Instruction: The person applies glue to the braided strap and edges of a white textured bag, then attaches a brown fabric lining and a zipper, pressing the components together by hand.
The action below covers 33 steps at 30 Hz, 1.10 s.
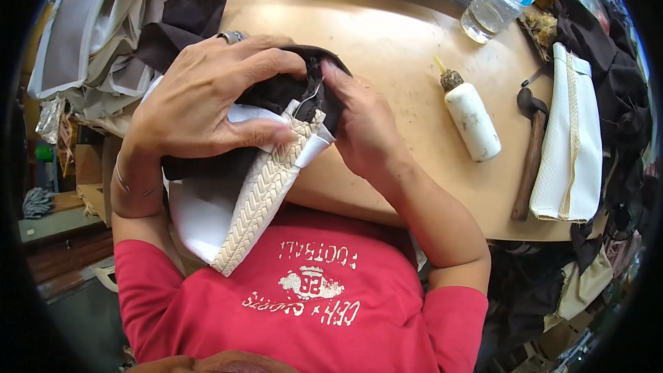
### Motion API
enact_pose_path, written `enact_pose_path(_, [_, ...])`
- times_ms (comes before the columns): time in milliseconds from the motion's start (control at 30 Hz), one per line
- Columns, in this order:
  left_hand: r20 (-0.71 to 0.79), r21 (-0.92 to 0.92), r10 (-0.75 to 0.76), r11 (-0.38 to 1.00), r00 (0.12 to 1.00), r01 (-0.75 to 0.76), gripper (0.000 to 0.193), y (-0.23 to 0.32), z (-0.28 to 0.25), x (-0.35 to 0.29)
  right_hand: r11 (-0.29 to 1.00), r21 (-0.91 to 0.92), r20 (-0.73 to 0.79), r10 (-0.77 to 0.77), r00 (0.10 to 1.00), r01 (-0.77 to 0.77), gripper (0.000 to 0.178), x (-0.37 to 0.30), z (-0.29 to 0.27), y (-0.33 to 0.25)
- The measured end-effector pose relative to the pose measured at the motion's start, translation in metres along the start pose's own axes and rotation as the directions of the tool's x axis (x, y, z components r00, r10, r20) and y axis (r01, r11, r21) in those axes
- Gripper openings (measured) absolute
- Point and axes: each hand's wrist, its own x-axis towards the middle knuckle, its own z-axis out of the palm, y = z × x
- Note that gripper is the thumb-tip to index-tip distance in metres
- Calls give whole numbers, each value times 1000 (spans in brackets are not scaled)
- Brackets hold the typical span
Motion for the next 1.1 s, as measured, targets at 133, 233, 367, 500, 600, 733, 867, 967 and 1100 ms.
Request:
enact_pose_path(133, [145, -110, 96, 991, 985, -81, 63, -13, 16, 12, 997, -33, -83, 66, 994, -69, 30, -5, -13, 8])
enact_pose_path(233, [220, -239, 143, 967, 965, -89, 60, -16, 34, 14, 987, -75, -107, 133, 985, -141, 27, -16, -23, 18])
enact_pose_path(367, [310, -459, 167, 888, 936, -7, 54, -12, 45, 11, 953, -250, -75, 159, 984, -173, 23, -29, -39, 22])
enact_pose_path(500, [137, -527, 142, 848, 980, -49, 62, -18, 46, 6, 992, -93, -5, 81, 997, -81, 43, -32, -17, 15])
enact_pose_path(600, [-21, -343, 153, 927, 988, -150, 69, -19, 35, 0, 999, 14, 146, -32, 989, 30, 56, -29, -9, 15])
enact_pose_path(733, [331, -315, 37, 946, 943, 73, 69, -13, 23, 4, 982, 169, 157, -108, 982, 81, 60, -29, -13, 29])
enact_pose_path(867, [277, -438, 119, 899, 953, 16, 60, -20, 42, 6, 1000, -26, 65, -4, 998, 6, 58, -30, -20, 22])
enact_pose_path(967, [241, -549, 150, 836, 959, 7, 55, -24, 47, 2, 917, -393, 9, 70, 998, -61, 52, -44, -27, 4])
enact_pose_path(1100, [216, -747, 147, 662, 965, 67, 48, -28, 44, 4, -521, -852, 403, -583, 705, 57, 47, -71, -71, -36])
